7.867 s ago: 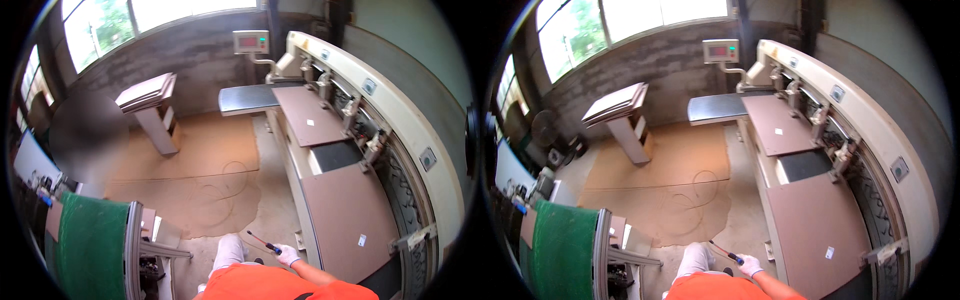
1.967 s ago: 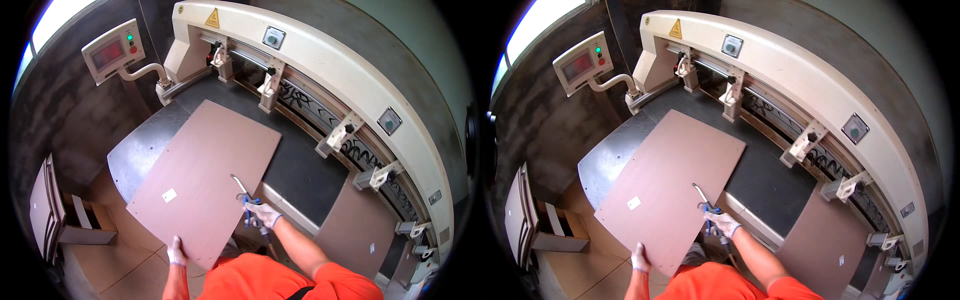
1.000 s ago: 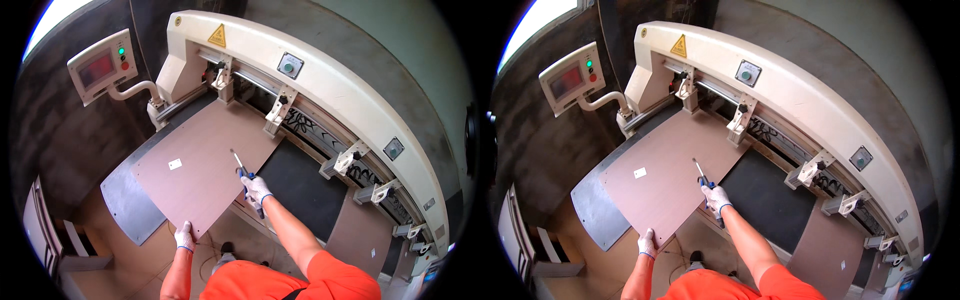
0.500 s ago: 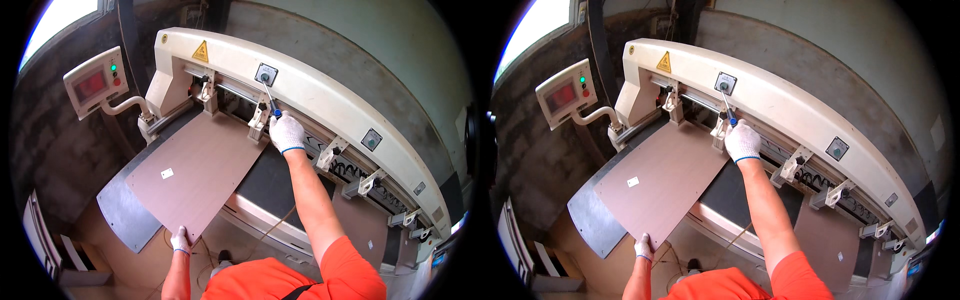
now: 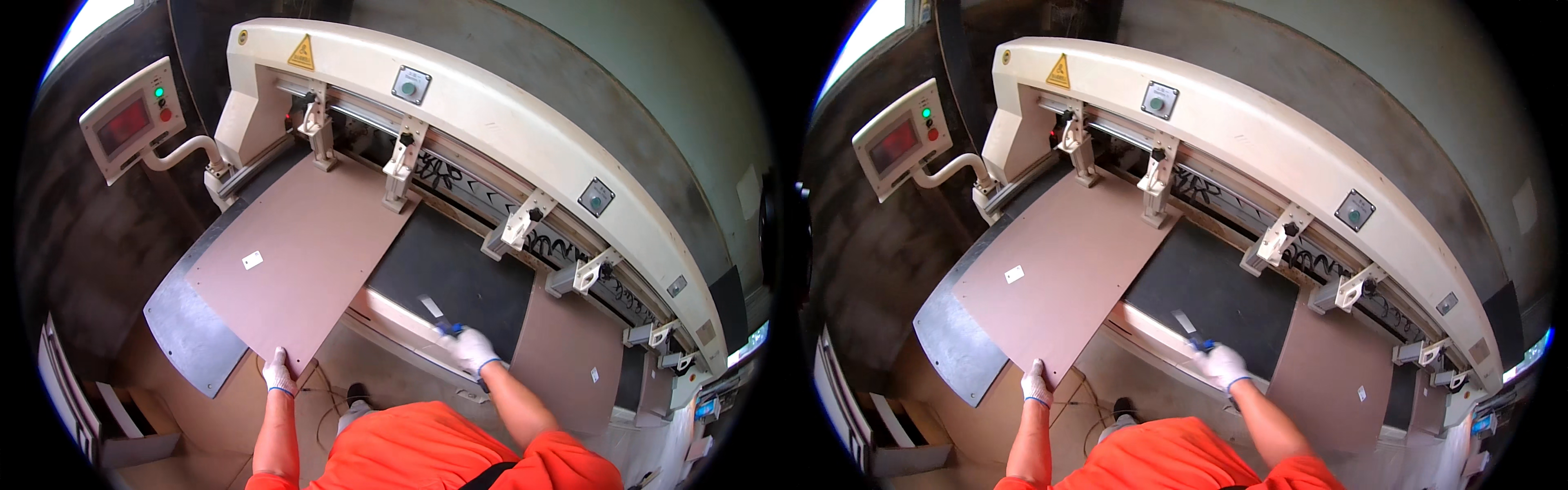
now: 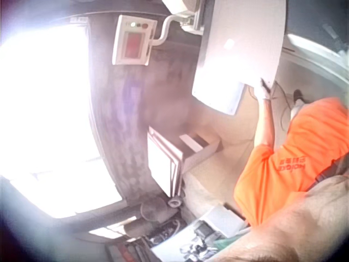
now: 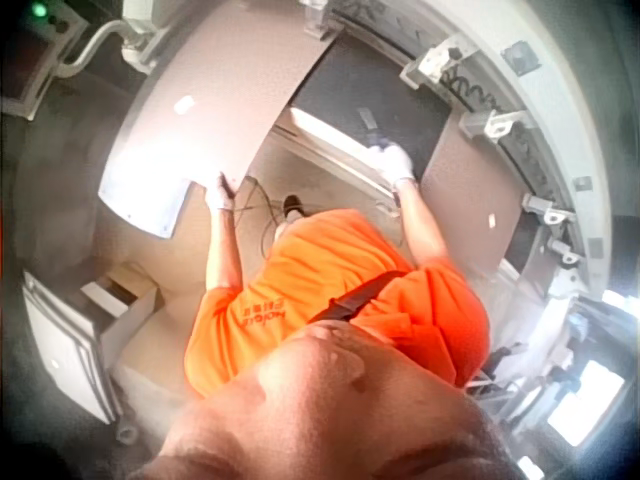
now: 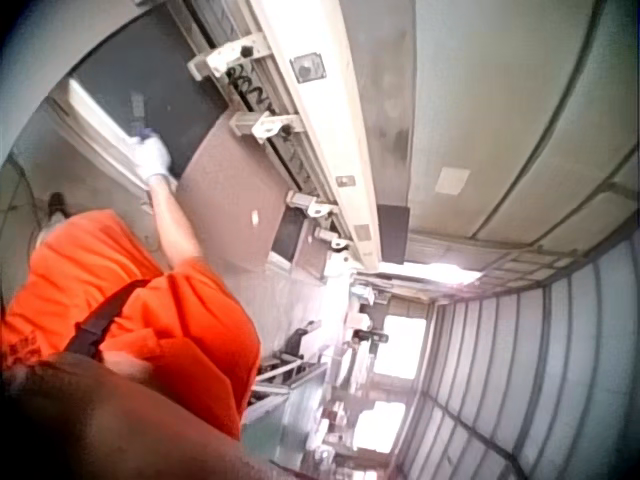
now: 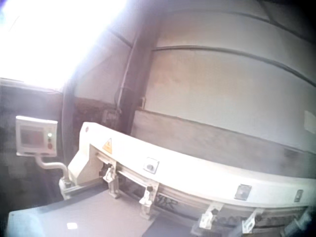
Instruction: The person loads large rectangular wood panels onto a CNC edge banding machine, uses a handheld air gun to clear debris from the machine bed, and removes the processed panels. The person stacks the finished panels on a nearby table and uses a hand truck to move a stack of panels across the workshop floor.
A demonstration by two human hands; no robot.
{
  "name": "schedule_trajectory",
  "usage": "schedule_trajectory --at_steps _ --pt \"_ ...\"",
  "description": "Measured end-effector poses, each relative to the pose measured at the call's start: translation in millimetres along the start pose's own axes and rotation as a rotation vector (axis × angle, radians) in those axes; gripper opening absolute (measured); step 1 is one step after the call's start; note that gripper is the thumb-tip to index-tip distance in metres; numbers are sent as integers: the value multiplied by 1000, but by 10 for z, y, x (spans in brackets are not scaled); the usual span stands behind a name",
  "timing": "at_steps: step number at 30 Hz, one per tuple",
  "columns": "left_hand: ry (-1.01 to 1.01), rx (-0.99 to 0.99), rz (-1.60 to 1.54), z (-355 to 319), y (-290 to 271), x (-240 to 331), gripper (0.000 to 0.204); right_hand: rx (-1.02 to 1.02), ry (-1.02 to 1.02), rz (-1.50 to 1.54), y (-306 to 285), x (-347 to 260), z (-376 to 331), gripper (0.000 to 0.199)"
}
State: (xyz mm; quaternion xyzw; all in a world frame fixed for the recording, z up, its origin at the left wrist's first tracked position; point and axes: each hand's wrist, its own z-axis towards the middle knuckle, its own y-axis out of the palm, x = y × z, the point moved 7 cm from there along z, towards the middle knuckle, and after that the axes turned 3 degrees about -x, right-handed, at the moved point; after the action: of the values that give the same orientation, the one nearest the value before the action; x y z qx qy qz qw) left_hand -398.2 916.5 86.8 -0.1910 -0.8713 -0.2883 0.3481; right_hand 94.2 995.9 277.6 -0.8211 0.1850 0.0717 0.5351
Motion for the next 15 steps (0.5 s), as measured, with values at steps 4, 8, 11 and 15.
schedule_trajectory --at_steps 4,8,11,15 --pt "72 -29 25 167 -145 -81 44 265 426 -18 -395 1132 -444 58" --pt "289 54 204 38 -99 -18 58 -529 275 612 77 1042 -1242 33" --pt "486 169 486 -363 196 107 74 -235 352 619 -117 1361 -1315 27" --pt "472 222 708 -419 -98 -237 71 -422 158 913 259 1838 -1337 29"
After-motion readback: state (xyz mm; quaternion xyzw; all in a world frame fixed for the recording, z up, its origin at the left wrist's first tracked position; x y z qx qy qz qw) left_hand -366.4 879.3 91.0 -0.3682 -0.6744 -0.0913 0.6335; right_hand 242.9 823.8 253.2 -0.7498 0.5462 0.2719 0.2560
